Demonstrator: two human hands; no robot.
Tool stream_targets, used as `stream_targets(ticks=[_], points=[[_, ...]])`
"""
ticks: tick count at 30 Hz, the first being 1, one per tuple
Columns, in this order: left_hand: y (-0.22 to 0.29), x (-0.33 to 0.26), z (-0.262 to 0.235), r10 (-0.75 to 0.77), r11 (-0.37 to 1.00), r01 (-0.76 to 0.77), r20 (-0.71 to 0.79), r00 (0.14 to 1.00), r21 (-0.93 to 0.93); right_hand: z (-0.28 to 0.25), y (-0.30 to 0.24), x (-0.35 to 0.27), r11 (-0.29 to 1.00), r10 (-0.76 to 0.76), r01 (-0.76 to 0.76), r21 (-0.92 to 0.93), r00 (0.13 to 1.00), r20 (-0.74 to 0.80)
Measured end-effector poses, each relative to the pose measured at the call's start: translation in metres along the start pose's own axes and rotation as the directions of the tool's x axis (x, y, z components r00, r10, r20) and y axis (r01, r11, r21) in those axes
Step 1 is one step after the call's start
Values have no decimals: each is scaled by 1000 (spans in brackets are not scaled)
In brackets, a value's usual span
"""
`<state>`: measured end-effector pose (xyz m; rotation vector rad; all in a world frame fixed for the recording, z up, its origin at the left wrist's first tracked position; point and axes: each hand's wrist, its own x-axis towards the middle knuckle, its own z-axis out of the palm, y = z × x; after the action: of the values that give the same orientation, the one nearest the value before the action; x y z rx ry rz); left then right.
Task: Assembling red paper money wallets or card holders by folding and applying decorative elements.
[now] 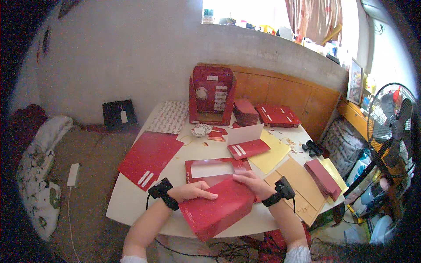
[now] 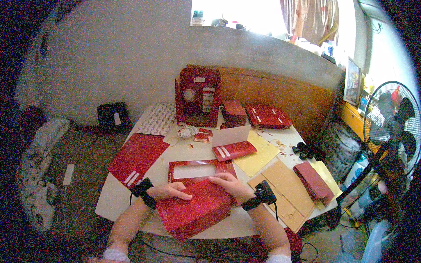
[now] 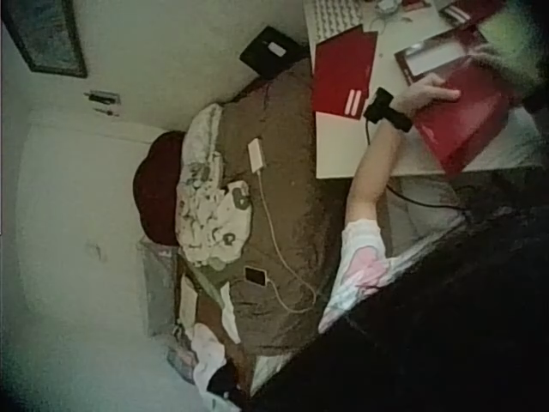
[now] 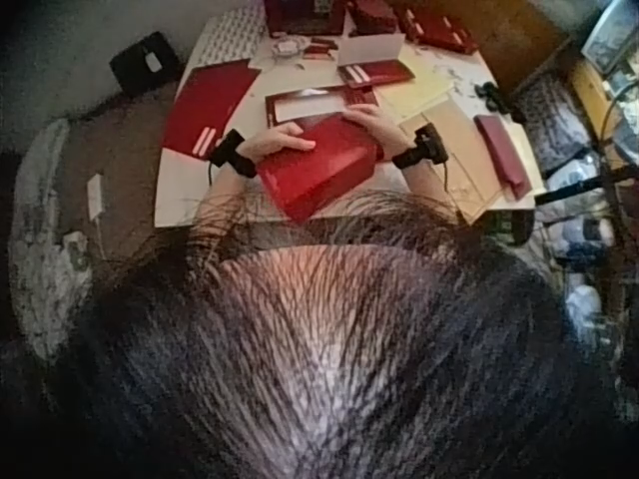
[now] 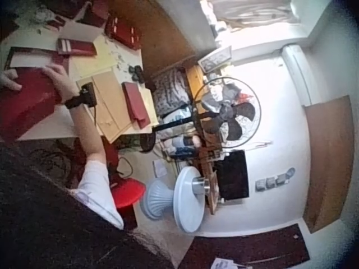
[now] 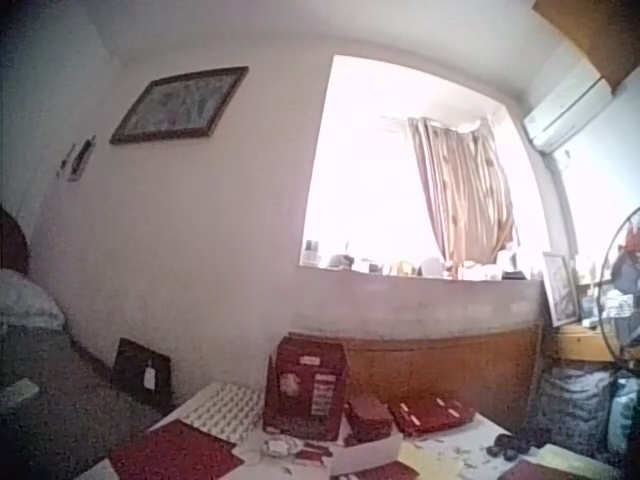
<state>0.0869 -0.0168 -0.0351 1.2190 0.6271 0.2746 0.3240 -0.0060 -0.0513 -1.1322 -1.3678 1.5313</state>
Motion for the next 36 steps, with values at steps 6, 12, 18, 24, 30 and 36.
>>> stream_targets(ticks=[6,12,18,24,30,36], points=[[-7,2,2,-34,996,30,38,999,86,7,0,0,996,88,-92,22,986,139],[-15,12,8,103,988,-93,-81,991,121,37,-4,-10,997,-9,22,-78,987,160],[-22,16,-3,153,974,-150,-3,988,169,31,-7,-11,994,-59,80,-67,959,276],[-15,0,1,95,984,-27,-395,914,174,12,-31,-15,999,-26,25,20,995,91],[-14,-6,-15,153,940,-65,-246,957,334,-10,-30,-11,998,-51,51,23,998,-38],[-7,-9,-21,155,946,-184,127,980,267,-19,-25,-5,997,-45,46,57,999,-21]])
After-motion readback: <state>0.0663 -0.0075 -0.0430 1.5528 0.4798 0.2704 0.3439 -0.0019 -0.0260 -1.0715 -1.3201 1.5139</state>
